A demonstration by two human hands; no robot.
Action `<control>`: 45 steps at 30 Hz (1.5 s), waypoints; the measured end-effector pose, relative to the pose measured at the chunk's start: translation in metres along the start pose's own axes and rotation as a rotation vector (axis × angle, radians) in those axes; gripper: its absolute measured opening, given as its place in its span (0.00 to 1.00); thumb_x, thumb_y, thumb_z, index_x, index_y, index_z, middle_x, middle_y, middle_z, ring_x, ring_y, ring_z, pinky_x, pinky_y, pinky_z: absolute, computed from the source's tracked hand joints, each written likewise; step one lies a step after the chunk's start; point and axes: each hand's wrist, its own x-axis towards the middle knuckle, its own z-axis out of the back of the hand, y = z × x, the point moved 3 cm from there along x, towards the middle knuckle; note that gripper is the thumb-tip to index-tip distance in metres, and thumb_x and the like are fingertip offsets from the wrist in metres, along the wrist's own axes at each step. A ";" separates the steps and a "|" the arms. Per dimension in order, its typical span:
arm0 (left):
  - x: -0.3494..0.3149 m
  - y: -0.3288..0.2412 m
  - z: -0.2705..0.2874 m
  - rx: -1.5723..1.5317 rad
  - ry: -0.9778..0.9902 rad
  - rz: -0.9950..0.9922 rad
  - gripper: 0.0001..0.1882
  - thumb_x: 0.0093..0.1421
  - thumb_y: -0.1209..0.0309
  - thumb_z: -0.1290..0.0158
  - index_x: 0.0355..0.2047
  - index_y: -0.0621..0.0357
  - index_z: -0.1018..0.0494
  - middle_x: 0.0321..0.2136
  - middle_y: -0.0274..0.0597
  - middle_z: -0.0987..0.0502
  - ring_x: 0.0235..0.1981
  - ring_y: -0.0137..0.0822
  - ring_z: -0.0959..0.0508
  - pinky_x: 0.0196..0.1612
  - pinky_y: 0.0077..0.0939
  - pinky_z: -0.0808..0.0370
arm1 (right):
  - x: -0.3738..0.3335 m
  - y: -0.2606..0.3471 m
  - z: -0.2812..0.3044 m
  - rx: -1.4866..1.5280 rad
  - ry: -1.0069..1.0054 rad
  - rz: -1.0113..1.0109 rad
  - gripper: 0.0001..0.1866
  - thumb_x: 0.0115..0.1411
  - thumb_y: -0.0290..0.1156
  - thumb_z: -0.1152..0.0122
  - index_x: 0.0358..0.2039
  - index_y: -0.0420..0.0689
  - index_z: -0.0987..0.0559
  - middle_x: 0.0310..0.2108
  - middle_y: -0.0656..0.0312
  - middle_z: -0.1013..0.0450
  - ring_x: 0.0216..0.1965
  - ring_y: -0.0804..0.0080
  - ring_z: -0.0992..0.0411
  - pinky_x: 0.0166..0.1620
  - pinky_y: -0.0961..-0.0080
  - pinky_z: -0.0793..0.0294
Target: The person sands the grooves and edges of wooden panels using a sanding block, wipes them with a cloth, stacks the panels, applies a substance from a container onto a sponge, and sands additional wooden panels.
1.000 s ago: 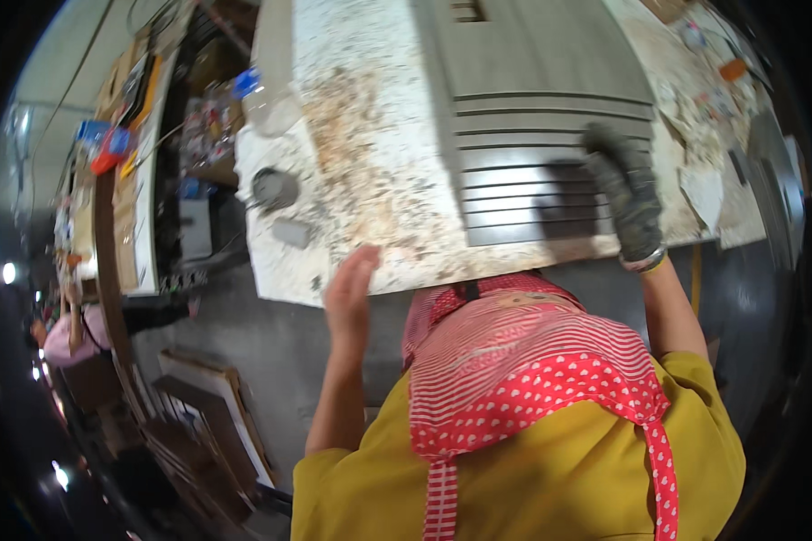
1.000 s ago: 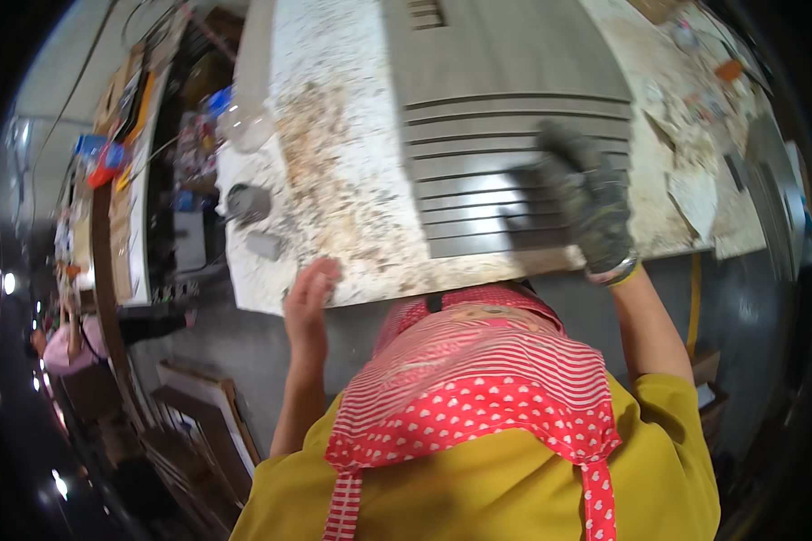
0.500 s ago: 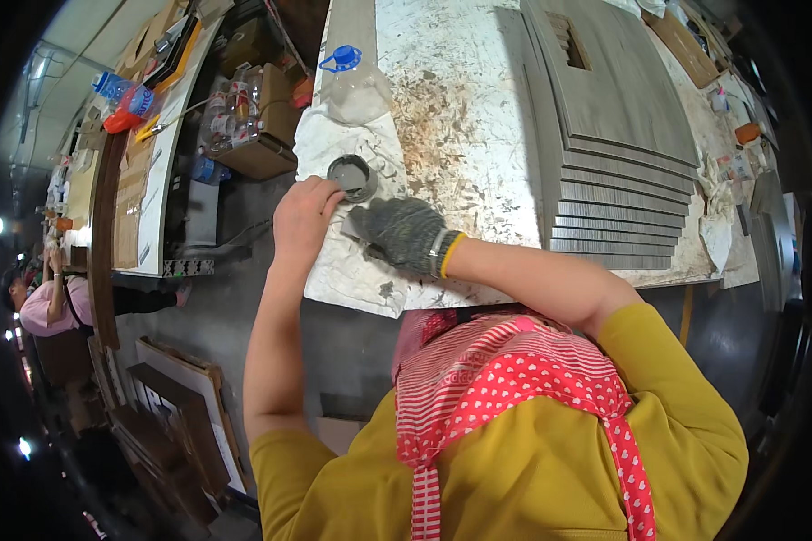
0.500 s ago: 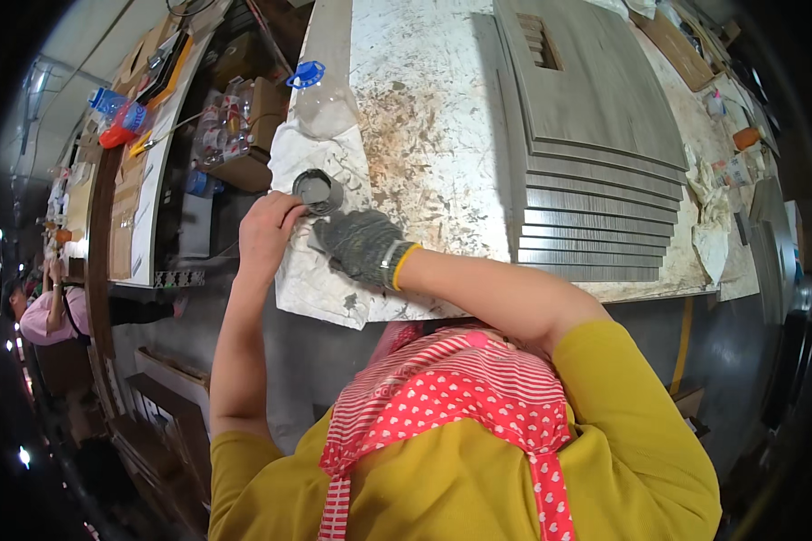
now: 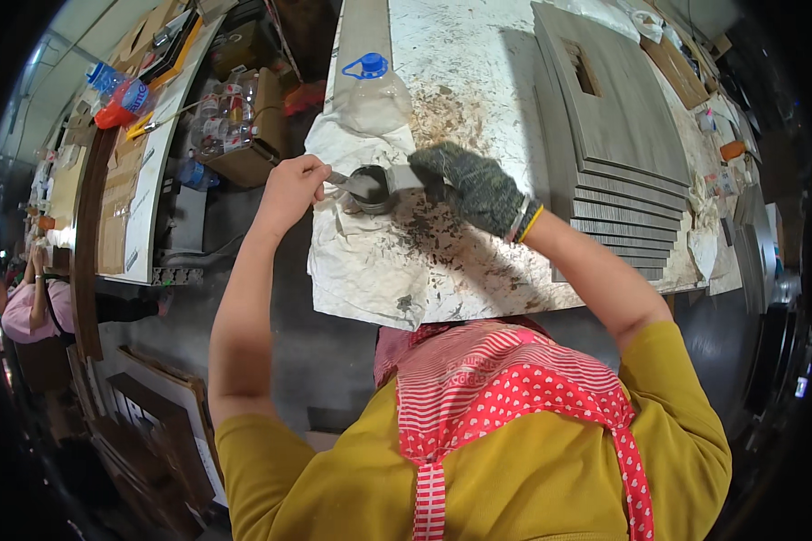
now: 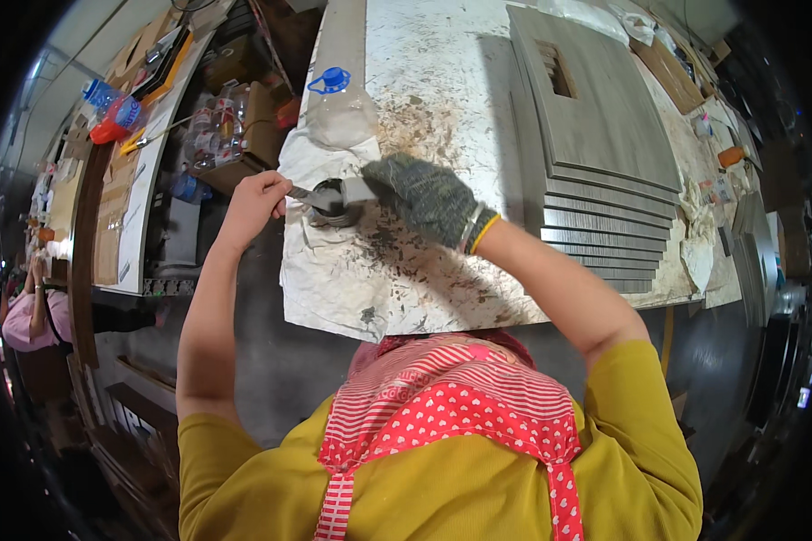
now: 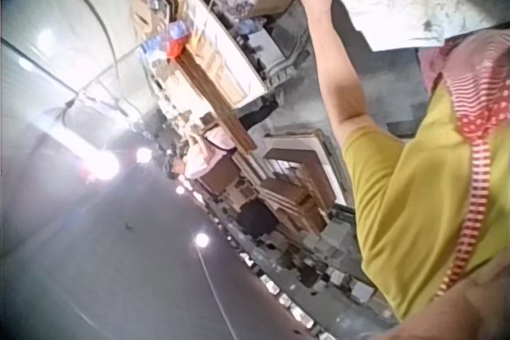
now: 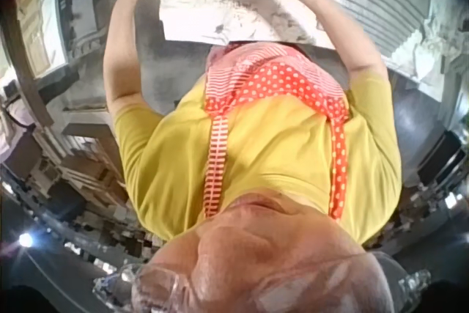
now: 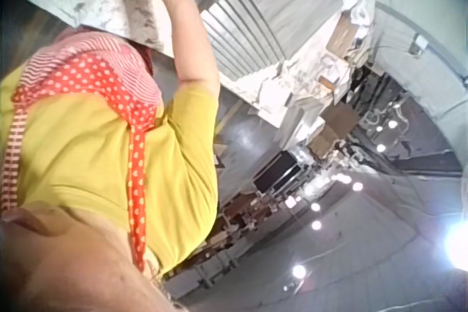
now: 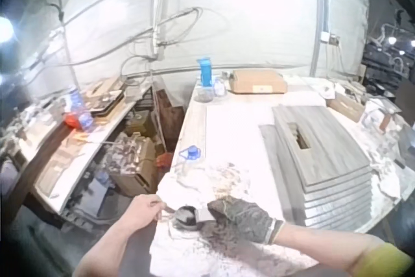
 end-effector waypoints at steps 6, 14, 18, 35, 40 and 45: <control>0.017 0.001 0.014 -0.137 0.057 -0.001 0.12 0.59 0.67 0.48 0.24 0.63 0.26 0.15 0.34 0.27 0.17 0.23 0.29 0.23 0.19 0.32 | 0.050 0.000 -0.005 -0.250 0.062 0.226 0.17 0.58 0.28 0.46 0.49 0.47 0.26 0.47 0.55 0.29 0.46 0.57 0.28 0.48 0.69 0.27; 0.016 0.004 0.019 -0.254 0.098 0.091 0.12 0.59 0.67 0.48 0.21 0.59 0.27 0.15 0.31 0.28 0.17 0.21 0.31 0.22 0.17 0.35 | 0.059 0.004 -0.013 -0.240 0.088 0.346 0.12 0.56 0.27 0.49 0.42 0.48 0.25 0.38 0.58 0.29 0.41 0.57 0.28 0.41 0.65 0.27; 0.010 0.009 0.015 -0.302 0.134 0.104 0.12 0.61 0.66 0.49 0.22 0.58 0.28 0.16 0.30 0.28 0.18 0.21 0.31 0.23 0.16 0.35 | 0.054 0.014 -0.012 -0.420 0.078 0.404 0.12 0.57 0.28 0.49 0.42 0.48 0.25 0.38 0.58 0.28 0.40 0.57 0.27 0.41 0.64 0.26; -0.064 0.030 -0.051 -1.227 -0.148 0.310 0.07 0.65 0.66 0.51 0.32 0.56 0.31 0.27 0.37 0.24 0.26 0.26 0.26 0.31 0.17 0.31 | -0.017 0.022 -0.060 2.088 0.198 -0.740 0.21 0.65 0.35 0.52 0.53 0.35 0.32 0.43 0.52 0.26 0.42 0.64 0.25 0.46 0.64 0.22; -0.073 0.019 -0.075 -1.202 -0.156 0.325 0.06 0.65 0.68 0.52 0.33 0.56 0.32 0.27 0.38 0.24 0.26 0.26 0.26 0.31 0.17 0.31 | -0.012 0.024 -0.067 2.135 0.194 -0.712 0.24 0.66 0.36 0.55 0.57 0.32 0.36 0.51 0.44 0.30 0.48 0.56 0.27 0.49 0.60 0.23; -0.072 0.021 -0.067 -1.230 -0.211 0.306 0.06 0.65 0.69 0.53 0.34 0.58 0.32 0.26 0.38 0.24 0.25 0.26 0.27 0.30 0.17 0.32 | -0.015 0.025 -0.059 2.248 0.192 -0.676 0.24 0.66 0.35 0.56 0.57 0.32 0.36 0.52 0.46 0.31 0.48 0.56 0.27 0.50 0.61 0.23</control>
